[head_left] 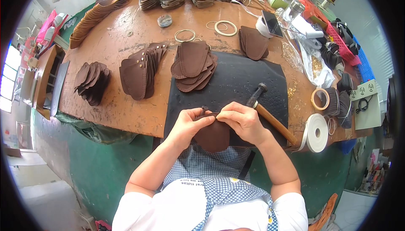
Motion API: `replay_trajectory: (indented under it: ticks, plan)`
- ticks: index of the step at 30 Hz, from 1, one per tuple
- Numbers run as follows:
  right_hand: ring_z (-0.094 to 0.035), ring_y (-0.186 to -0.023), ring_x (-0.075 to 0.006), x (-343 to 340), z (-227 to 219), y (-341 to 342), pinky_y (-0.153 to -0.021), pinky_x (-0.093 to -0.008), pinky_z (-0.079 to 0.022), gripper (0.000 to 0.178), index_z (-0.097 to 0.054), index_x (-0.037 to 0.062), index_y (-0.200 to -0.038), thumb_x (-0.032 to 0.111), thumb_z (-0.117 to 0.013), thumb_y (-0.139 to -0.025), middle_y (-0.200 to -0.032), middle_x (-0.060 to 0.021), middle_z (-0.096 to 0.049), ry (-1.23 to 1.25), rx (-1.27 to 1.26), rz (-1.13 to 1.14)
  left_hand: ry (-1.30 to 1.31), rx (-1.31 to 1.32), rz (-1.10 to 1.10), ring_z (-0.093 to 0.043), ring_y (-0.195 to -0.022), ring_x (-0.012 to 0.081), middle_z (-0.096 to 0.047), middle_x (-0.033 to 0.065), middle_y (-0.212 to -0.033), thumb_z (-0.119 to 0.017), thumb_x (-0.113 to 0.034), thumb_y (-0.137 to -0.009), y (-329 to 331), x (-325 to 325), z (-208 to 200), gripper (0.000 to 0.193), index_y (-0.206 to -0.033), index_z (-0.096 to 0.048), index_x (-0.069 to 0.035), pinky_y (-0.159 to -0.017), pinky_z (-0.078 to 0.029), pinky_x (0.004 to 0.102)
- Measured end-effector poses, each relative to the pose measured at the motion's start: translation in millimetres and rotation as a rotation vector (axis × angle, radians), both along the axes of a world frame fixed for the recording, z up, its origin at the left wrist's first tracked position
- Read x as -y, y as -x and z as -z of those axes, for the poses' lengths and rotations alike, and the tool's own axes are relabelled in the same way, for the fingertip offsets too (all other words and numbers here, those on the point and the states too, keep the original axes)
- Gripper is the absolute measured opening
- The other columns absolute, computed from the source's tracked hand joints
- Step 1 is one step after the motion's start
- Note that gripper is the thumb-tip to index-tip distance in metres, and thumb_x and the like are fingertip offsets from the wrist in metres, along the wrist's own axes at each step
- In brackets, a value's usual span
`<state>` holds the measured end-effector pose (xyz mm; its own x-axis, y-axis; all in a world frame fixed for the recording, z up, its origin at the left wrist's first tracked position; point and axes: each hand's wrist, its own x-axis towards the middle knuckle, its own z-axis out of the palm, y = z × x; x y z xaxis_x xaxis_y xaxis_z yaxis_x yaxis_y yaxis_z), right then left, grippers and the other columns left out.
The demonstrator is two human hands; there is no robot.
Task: Fold and hammer the edges of leather shoe upper components at a manufacturing workbench.
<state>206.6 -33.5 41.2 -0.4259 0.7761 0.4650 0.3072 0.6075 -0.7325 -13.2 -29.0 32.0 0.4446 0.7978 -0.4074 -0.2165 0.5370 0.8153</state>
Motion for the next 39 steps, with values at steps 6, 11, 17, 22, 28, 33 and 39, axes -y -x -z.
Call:
replay_trajectory:
  ticks: [6, 11, 17, 22, 28, 33, 39]
  plan:
    - [-0.066, -0.092, -0.0129, 18.9, 4.3, 10.4, -0.082, -0.0263, -0.057, 0.023, -0.069, 0.0003, -0.112, -0.005, -0.07, -0.09, -0.1, -0.0061, -0.067, 0.408, -0.272, 0.142, -0.077, -0.021, -0.065, -0.065, -0.081, 0.0069, -0.071, 0.0036, -0.093, -0.073, -0.013, -0.093, -2.8, 3.0, 2.0, 0.019, -0.105, -0.07, 0.002, -0.072, -0.053, 0.0208]
    - [-0.063, -0.093, -0.0083, 23.5, 3.2, 14.6, -0.088, -0.0235, -0.054, 0.031, -0.063, 0.0021, -0.121, -0.003, -0.071, -0.092, -0.1, -0.0021, -0.065, 0.735, -0.477, 0.211, -0.09, -0.06, -0.052, -0.066, -0.081, 0.0083, -0.072, 0.0047, -0.095, -0.074, -0.012, -0.092, -2.9, 3.1, 2.7, 0.021, -0.107, -0.07, 0.002, -0.074, -0.054, 0.0217]
    - [-0.063, -0.089, -0.0066, 19.7, 7.2, 13.3, -0.083, -0.0223, -0.055, 0.026, -0.064, 0.0035, -0.116, 0.001, -0.073, -0.092, -0.096, -0.0009, -0.065, 0.764, -0.519, 0.196, -0.161, -0.118, -0.056, -0.065, -0.079, 0.0078, -0.071, 0.0029, -0.092, -0.076, -0.013, -0.09, -5.7, 3.8, 1.6, 0.021, -0.105, -0.07, 0.0, -0.072, -0.054, 0.0219]
    - [-0.064, -0.089, -0.007, 21.9, 11.9, 13.5, -0.083, -0.0225, -0.056, 0.025, -0.064, 0.003, -0.115, 0.002, -0.073, -0.092, -0.096, -0.0016, -0.066, 0.795, -0.583, 0.179, -0.225, -0.231, -0.042, -0.063, -0.077, 0.0073, -0.07, 0.0019, -0.088, -0.078, -0.014, -0.088, -7.0, 4.6, -1.8, 0.02, -0.101, -0.071, 0.0, -0.07, -0.053, 0.0215]
    - [-0.065, -0.089, -0.0075, 23.2, 8.4, 13.1, -0.084, -0.0227, -0.056, 0.025, -0.064, 0.0027, -0.116, 0.002, -0.073, -0.093, -0.097, -0.0023, -0.067, 0.826, -0.596, 0.159, -0.22, -0.271, -0.041, -0.063, -0.077, 0.0065, -0.07, 0.0014, -0.086, -0.077, -0.013, -0.088, -7.7, 6.3, -8.1, 0.018, -0.098, -0.071, 0.0, -0.068, -0.052, 0.0215]
    - [-0.064, -0.091, -0.007, 24.3, 8.1, 9.2, -0.086, -0.0229, -0.053, 0.029, -0.064, 0.0047, -0.116, 0.0, -0.074, -0.089, -0.096, -0.0006, -0.064, 0.763, -0.481, 0.195, -0.412, -0.509, -0.014, -0.062, -0.074, 0.0074, -0.068, 0.0007, -0.082, -0.075, -0.012, -0.086, -14.4, 6.3, -12.9, 0.015, -0.092, -0.071, 0.0, -0.067, -0.05, 0.0227]
    - [-0.063, -0.093, -0.0088, 21.1, 8.5, 10.3, -0.088, -0.0261, -0.054, 0.033, -0.057, 0.0046, -0.117, 0.0, -0.073, -0.089, -0.097, -0.0021, -0.063, 0.747, -0.426, 0.095, -0.379, -0.453, -0.001, -0.061, -0.073, 0.0069, -0.068, -0.0002, -0.078, -0.075, -0.01, -0.084, -6.9, 7.1, -16.2, 0.013, -0.09, -0.07, 0.0, -0.065, -0.049, 0.0219]
